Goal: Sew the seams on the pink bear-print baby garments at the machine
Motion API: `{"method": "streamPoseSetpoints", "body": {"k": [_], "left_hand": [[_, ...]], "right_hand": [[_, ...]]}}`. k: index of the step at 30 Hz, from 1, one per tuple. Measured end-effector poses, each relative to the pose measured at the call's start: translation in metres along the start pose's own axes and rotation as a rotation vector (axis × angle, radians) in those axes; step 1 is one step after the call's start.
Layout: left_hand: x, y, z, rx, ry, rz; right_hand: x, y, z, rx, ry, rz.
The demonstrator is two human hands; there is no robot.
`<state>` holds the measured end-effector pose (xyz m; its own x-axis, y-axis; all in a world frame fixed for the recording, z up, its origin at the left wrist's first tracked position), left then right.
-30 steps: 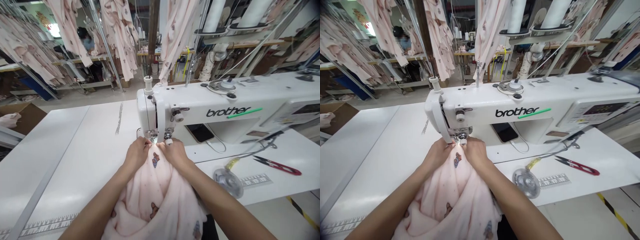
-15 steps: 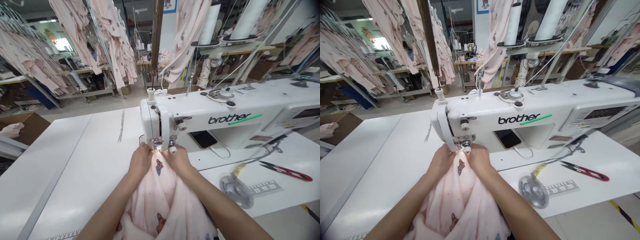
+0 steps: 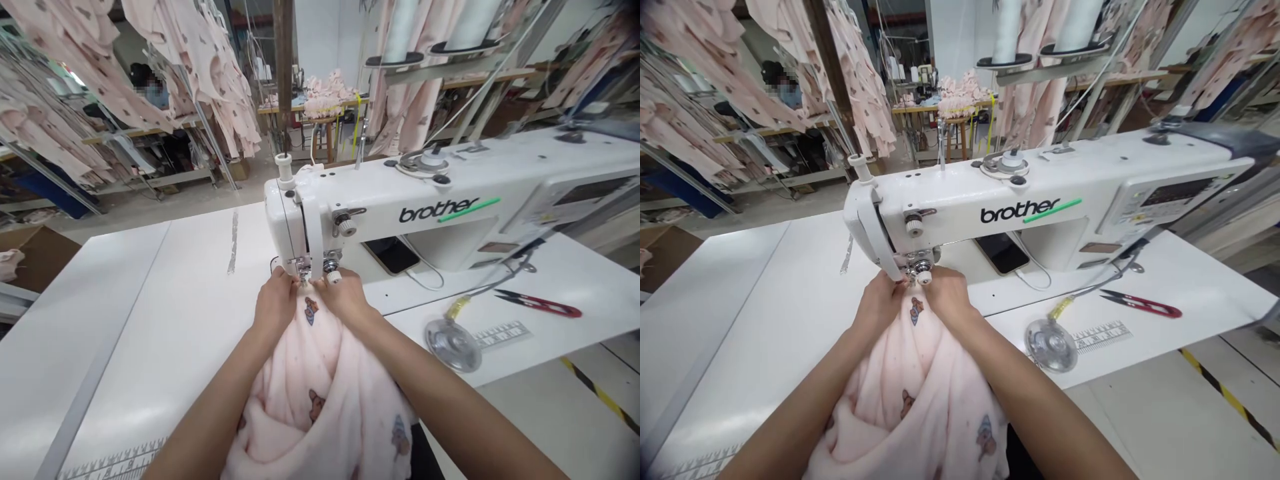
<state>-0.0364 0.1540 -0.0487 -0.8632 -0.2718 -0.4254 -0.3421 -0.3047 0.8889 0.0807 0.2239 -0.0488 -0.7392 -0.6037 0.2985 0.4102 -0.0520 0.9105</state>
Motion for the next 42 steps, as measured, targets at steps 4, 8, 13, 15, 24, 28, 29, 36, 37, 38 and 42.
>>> {"method": "streamPoseSetpoints", "body": {"k": [4, 8, 13, 15, 24, 28, 29, 36, 37, 38, 42], "left_hand": [[-0.001, 0.000, 0.002, -0.012, 0.007, 0.046], [-0.002, 0.000, 0.005, -0.049, -0.003, 0.066], [-0.002, -0.001, 0.007, -0.071, 0.002, 0.102], [-0.003, -0.001, 0.007, -0.071, 0.006, 0.105], [0.000, -0.001, 0.006, -0.087, -0.011, 0.084], [0.001, -0.002, 0.008, -0.087, -0.016, 0.072], [0.001, -0.002, 0.008, -0.088, -0.016, 0.068], [0.000, 0.004, 0.004, -0.077, -0.015, 0.020], [0.000, 0.005, 0.002, -0.073, -0.024, 0.011], [0.001, 0.007, 0.000, -0.065, -0.034, -0.007], [0.004, 0.013, -0.005, -0.019, -0.061, -0.104]], "right_hand": [[0.001, 0.000, 0.001, -0.007, -0.016, 0.005], [0.001, -0.002, 0.002, -0.016, -0.020, -0.009], [0.001, -0.006, 0.003, -0.035, 0.006, -0.038], [0.000, -0.007, 0.003, -0.043, 0.014, -0.044], [0.000, -0.008, 0.003, -0.060, 0.027, -0.049], [-0.001, -0.011, 0.003, -0.048, 0.017, -0.046], [-0.002, -0.012, 0.004, -0.043, 0.014, -0.041], [-0.004, -0.003, 0.001, 0.013, 0.042, 0.062], [-0.005, 0.001, -0.001, 0.029, 0.077, 0.092], [-0.008, 0.004, -0.003, 0.044, 0.117, 0.124], [-0.017, 0.015, -0.012, 0.069, 0.217, 0.223]]}}
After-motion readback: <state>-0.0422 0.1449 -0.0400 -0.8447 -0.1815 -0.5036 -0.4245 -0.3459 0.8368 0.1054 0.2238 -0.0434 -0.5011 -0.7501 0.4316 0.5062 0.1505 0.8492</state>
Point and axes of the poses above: each hand's wrist, its own z-axis towards the middle knuckle, its own y-axis out of the back of the hand, x = y × z, the point moved 2 cm from there along z, towards the middle knuckle
